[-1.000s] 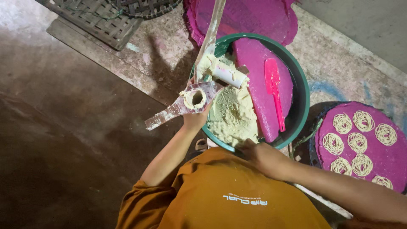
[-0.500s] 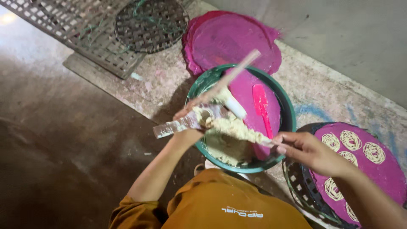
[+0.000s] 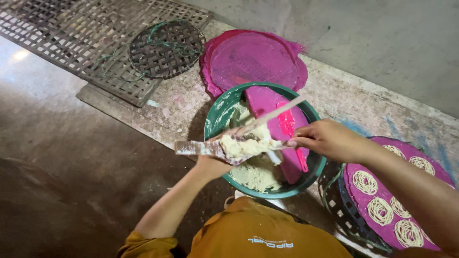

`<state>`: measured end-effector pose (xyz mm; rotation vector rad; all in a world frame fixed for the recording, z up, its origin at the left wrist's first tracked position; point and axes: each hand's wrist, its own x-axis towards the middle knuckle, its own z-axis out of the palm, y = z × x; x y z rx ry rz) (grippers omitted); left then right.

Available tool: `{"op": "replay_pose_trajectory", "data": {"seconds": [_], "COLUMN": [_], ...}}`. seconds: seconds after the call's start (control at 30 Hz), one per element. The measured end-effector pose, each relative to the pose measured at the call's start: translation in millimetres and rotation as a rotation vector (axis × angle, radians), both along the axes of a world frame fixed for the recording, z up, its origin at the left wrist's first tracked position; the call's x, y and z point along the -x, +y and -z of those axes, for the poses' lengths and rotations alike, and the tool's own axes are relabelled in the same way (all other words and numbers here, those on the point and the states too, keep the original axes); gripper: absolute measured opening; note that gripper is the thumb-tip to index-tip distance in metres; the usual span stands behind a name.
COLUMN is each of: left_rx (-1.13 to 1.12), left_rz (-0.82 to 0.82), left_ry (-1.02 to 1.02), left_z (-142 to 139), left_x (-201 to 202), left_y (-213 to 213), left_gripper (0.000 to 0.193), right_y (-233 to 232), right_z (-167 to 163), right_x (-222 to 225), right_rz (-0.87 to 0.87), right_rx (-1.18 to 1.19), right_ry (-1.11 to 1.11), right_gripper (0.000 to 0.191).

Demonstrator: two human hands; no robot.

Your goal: The person uses a handheld dough press to extrude dough into spiral shapes onto a purple mat inside a round tray. They repeatedly scoop dough from a green basin, press it through the tool, and arrange the resulting spirals on the mat.

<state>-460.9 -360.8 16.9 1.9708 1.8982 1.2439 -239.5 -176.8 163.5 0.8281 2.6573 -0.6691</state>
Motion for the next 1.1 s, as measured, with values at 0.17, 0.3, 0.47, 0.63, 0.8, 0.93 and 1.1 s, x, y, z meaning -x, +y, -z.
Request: {"op": "replay_pose_trajectory", "data": {"seconds": [0.17,0.3,0.47,0.63,0.8,0.93,1.1], "left_rx": [0.156,0.137,0.479,0.272,-0.252,0.114,-0.294], "left_rz": [-0.049,-0.097,0.178,-0.357,-0.485,-0.548,-0.415], "left_ry": [0.267,0.257,-0.706,-0.053,0.246,0.158,0.22], "left_z": [9.1,28.3,37.1,16.5,7.4,9.6,18.3], "left_x": [12.6,-1.8,-8.3,25.5,11.8,19.9,44.6], "left_y": [-4.1,10.7,7.3,-2.4,18.2,31.6,31.4], "left_gripper": [0.064,0.053,0.045,0.038,0.043,0.051,0.039], "right_y": [-8.8,-51.8,-80.7,-64.9,-71.2,-94.9,-75.3], "right_z": [-3.6,43.3,74.8,16.1,64.8,144.3,147.4], "right_x": [5.4,33.1,13.7,-29.5,13.7,27.7,-7.9], "right_rz": [-0.097,-0.323,-0.687,-0.284,0.219,0.206,0.112], "right_rx": [-0.227,-0.613,-0.816,-0.651,-0.071,0.088,0.446], "right_ry": [0.017,0.254,0.218,0.192,0.564,0.733,0.715], "right_gripper": [0.036,0.03,0.03,0.041,0.026,0.013,0.024]}}
